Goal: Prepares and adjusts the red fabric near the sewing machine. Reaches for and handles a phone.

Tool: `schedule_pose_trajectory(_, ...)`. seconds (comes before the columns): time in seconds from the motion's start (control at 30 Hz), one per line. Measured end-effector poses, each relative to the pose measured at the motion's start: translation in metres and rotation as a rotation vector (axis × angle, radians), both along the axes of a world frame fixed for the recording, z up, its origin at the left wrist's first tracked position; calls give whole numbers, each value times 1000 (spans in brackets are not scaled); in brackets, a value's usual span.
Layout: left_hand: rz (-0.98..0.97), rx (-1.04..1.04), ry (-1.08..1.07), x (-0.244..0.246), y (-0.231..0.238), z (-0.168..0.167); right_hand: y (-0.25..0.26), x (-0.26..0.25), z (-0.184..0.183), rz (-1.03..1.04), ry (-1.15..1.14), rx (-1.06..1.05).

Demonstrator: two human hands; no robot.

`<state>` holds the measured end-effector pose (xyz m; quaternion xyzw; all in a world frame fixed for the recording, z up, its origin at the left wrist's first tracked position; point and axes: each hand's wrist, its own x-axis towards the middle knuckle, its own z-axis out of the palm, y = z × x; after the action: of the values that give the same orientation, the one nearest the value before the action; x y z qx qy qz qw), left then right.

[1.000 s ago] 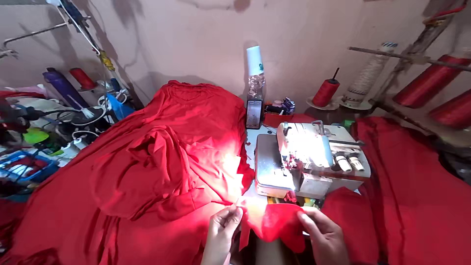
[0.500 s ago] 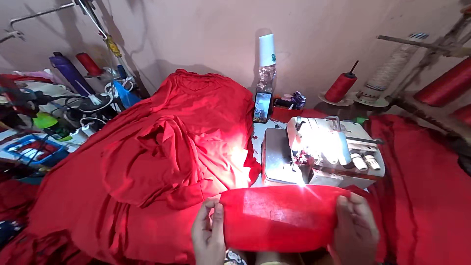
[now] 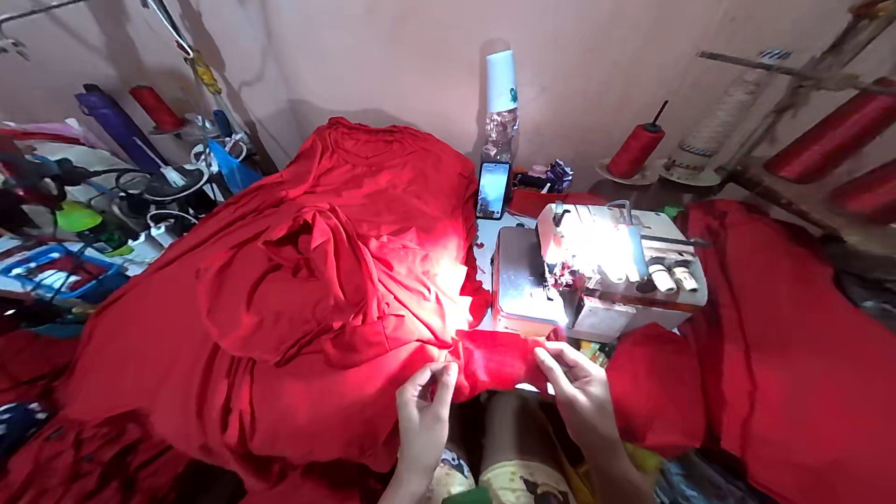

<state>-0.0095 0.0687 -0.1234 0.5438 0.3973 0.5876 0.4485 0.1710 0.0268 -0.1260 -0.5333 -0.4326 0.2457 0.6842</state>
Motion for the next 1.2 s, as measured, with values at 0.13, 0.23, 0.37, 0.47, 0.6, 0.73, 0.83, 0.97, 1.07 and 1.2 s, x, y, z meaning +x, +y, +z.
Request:
schedule_pose_trajectory(0.13, -16, 136, 42, 9, -2, 5, 3, -18, 9, 70, -116, -7)
schedule_pose_trajectory(0.23, -43, 184, 81, 11, -6, 8, 5, -23, 10, 87, -153, 13)
schedule_pose_trajectory(0.37, -59, 247, 119, 13, -8, 3, 4, -29, 18, 91, -258, -43)
schedule_pose_trajectory(0.47, -56, 310, 148, 15, -6, 0, 2, -31, 24, 101, -337, -91)
schedule_pose_trajectory(0.6, -65, 371, 180, 17, -2, -1, 3, -30, 17, 138, -336, -12)
schedule_pose_trajectory(0.73, -86, 425, 259, 18, -2, -4, 2, -24, 15, 146, -384, -20)
schedule_pose_trajectory(0.83, -81, 410, 299, 20, 0, -3, 2, -19, 12, 159, -391, 0)
schedule_pose_trajectory(0.97, -164, 336, 372, 20, 12, -2, -1, -14, 13, 225, -346, 6)
schedule_pose_trajectory(1.07, -427, 276, 370, 12, 23, 5, -9, -7, 19, 289, -312, -20)
schedule_pose_trajectory(1.2, -530, 133, 172, 20, 17, 14, -13, 3, 13, 342, -213, 61)
